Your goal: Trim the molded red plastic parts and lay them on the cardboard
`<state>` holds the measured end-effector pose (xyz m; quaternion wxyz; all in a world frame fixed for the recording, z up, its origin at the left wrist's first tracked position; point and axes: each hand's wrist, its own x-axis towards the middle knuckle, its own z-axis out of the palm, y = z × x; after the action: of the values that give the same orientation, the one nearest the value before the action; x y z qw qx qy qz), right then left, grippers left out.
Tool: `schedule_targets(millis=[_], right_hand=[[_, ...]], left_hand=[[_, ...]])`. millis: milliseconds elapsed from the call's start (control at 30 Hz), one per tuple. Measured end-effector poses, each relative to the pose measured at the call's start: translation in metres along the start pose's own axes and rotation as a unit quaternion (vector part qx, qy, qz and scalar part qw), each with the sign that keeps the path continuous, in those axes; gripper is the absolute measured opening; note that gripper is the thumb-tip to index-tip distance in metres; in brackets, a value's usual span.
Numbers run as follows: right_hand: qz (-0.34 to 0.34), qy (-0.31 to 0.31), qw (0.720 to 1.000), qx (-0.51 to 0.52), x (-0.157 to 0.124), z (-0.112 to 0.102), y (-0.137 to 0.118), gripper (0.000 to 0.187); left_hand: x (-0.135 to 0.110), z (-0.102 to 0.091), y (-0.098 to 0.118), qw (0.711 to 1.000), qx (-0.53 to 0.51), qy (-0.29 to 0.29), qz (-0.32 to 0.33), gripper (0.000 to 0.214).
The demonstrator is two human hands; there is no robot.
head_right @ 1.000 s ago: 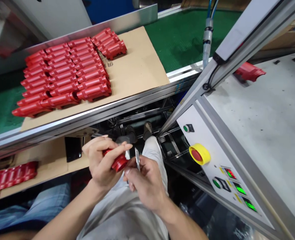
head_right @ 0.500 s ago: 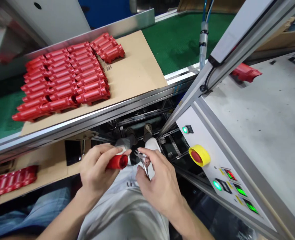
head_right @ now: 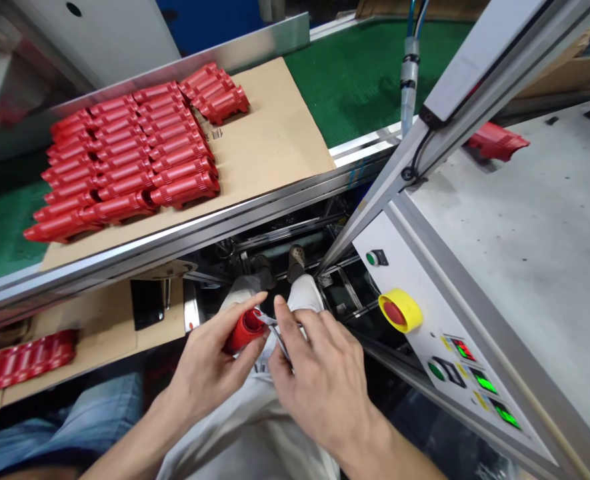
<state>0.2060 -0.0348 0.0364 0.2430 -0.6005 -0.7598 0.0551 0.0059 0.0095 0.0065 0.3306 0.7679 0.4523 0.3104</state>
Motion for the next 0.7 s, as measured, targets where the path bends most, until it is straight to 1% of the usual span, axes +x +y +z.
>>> schedule_targets(millis=[133, 333, 500, 700], right_hand=[[-0.026, -0.013, 0.999, -0.042, 0.003, -0.002, 0.003, 0.058], [-0.06, -0.018, 0.997, -0.049, 0.005, -0.006, 0.009, 0.057], [-0.073, -0.022, 0.995, -0.058, 0.007, -0.01, 0.013, 0.055], [-0.094, -0.028, 0.993, -0.062, 0.007, -0.011, 0.018, 0.056]], left_hand=[[0.0, 0.004, 0.0, 1.0, -0.013, 0.005, 0.002, 0.05], [0.002, 0.005, 0.001, 0.999, -0.023, -0.014, -0.02, 0.046], [0.003, 0.005, 0.002, 1.0, -0.021, -0.015, 0.003, 0.048], [0.004, 0.004, 0.004, 1.0, -0.022, -0.011, 0.01, 0.047]])
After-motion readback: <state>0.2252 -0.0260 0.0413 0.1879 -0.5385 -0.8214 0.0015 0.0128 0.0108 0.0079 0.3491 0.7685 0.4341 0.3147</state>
